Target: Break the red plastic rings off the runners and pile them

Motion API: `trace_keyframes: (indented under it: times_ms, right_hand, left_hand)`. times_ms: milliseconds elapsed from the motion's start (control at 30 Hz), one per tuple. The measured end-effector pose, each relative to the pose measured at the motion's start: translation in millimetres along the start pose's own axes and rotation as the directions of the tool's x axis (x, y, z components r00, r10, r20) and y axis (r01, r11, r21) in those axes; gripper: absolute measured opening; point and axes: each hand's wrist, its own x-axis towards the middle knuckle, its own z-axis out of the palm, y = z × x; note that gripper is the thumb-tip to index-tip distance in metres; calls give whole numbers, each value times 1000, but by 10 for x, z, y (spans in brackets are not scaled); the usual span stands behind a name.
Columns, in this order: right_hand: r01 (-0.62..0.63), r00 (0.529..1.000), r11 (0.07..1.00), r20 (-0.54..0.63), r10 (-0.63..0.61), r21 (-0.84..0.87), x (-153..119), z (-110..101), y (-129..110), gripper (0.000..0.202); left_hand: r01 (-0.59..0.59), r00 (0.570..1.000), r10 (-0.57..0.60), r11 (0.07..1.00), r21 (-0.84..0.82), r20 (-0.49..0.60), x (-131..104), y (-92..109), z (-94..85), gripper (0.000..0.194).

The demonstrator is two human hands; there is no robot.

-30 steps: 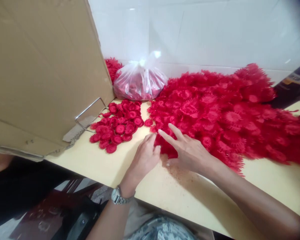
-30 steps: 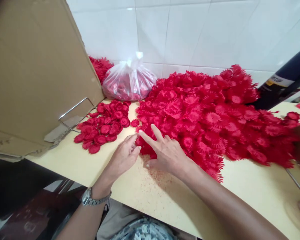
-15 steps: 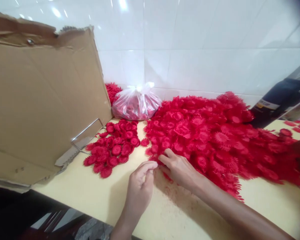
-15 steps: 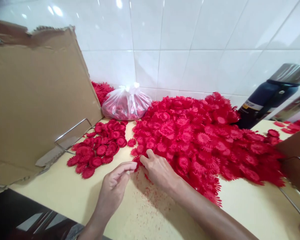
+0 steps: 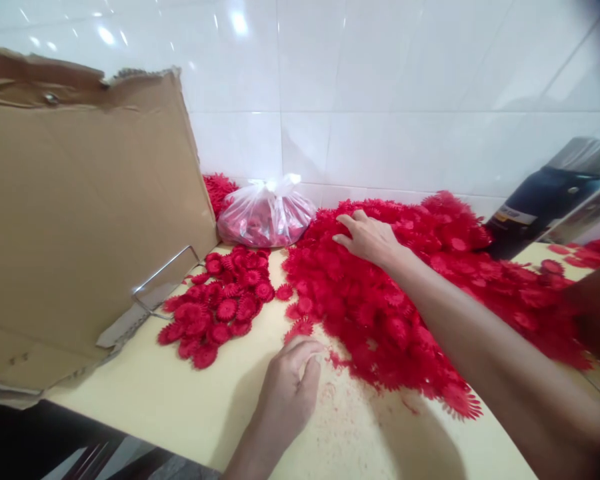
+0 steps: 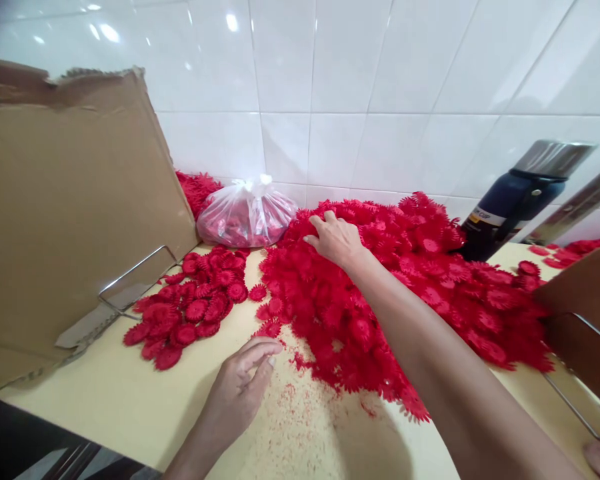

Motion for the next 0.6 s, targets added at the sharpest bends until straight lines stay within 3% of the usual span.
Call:
trace_keyframes:
  times_ms: [167,300,467,600]
  right_hand:
    - [79,981,997,177,-81,18,115,313,57,58]
    - [103,972,994,207,-109,38,108,264,71,64]
    - [131,984,991,116,-134,28,101,74,146,66]
    - [158,984,987,-80,-161,-36,55,0,221,62]
  left_hand:
    - [9,1000,-9,999,34,-11,-69,-36,-23,23]
    - [8,1000,-7,999,53,-13,-145,-50,-59,24]
    - [2,998,2,997,76,-55,-243,-66,-89,25]
    - [0,996,11,993,116,-93,-320,-78,-130,25]
